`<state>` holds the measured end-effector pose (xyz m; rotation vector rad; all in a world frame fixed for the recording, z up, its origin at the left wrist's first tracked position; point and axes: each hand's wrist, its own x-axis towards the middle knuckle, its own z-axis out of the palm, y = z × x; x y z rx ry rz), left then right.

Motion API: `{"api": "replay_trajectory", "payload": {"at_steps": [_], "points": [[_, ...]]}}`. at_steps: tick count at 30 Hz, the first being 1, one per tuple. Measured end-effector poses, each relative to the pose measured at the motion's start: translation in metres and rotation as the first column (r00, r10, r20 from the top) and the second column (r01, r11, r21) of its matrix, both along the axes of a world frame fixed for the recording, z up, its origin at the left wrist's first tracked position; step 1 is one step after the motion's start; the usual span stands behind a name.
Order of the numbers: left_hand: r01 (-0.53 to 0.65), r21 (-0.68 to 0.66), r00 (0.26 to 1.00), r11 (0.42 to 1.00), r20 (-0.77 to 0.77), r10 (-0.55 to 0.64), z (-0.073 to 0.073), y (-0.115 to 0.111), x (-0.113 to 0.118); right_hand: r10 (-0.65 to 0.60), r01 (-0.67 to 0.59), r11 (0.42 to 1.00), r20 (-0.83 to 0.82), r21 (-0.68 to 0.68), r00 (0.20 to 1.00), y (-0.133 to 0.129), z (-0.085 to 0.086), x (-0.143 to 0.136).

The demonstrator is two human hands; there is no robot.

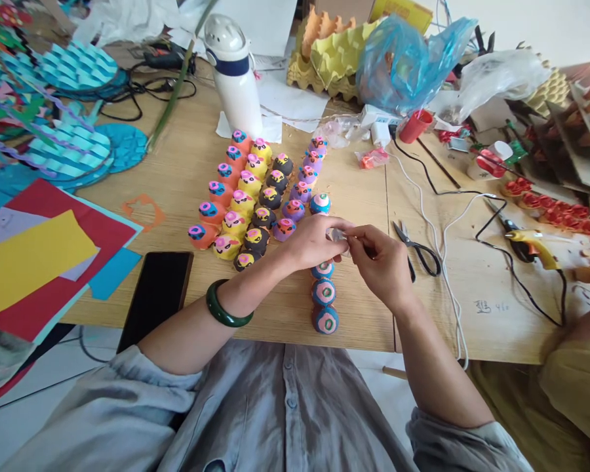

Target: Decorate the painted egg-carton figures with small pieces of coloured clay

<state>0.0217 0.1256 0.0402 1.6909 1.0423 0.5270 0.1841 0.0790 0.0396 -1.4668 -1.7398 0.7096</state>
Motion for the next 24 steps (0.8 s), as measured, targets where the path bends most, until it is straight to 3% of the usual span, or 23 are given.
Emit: {"api": "replay_trajectory", "payload": {"at_steps": [2,5,7,11,13,15,19,24], "points": [[-0.001,0.123,0.994,0.992,-0.106,0.014,-0.001,0.000,0.004,0.030,-0.029,1.000,0.040,-0.011,0.999,0.000,0.003,0.000],[-0.042,0.394,0.932,0.918,-0.316,0.178,-0.001,-0.003,0.012,0.023,-0.020,0.999,0.082,-0.037,0.996,-0.002,0.004,-0.002],[-0.032,0.430,0.914,0.902,-0.353,0.201,0.000,-0.004,0.015,0.006,-0.004,0.999,0.056,-0.045,0.998,-0.003,0.004,-0.002],[0.036,0.190,0.996,0.981,-0.092,-0.019,0.003,0.003,0.007,-0.030,0.023,0.996,-0.083,-0.085,0.996,0.001,0.004,0.008],[0.132,0.043,0.989,0.990,0.067,-0.135,0.004,0.008,-0.002,-0.034,0.013,0.991,-0.161,-0.131,0.986,0.005,0.005,0.017],[0.193,-0.076,0.966,0.978,0.191,-0.176,0.003,0.012,-0.010,-0.026,-0.024,0.981,-0.257,-0.191,0.966,0.009,0.007,0.025],[0.079,-0.141,0.942,0.987,0.333,-0.027,-0.002,0.011,-0.011,-0.059,-0.064,0.955,-0.399,-0.289,0.915,0.012,0.009,0.030],[-0.106,-0.198,0.857,0.974,0.479,0.191,-0.008,0.000,0.000,-0.079,-0.006,0.981,-0.424,-0.195,0.902,0.005,0.003,0.024]]}}
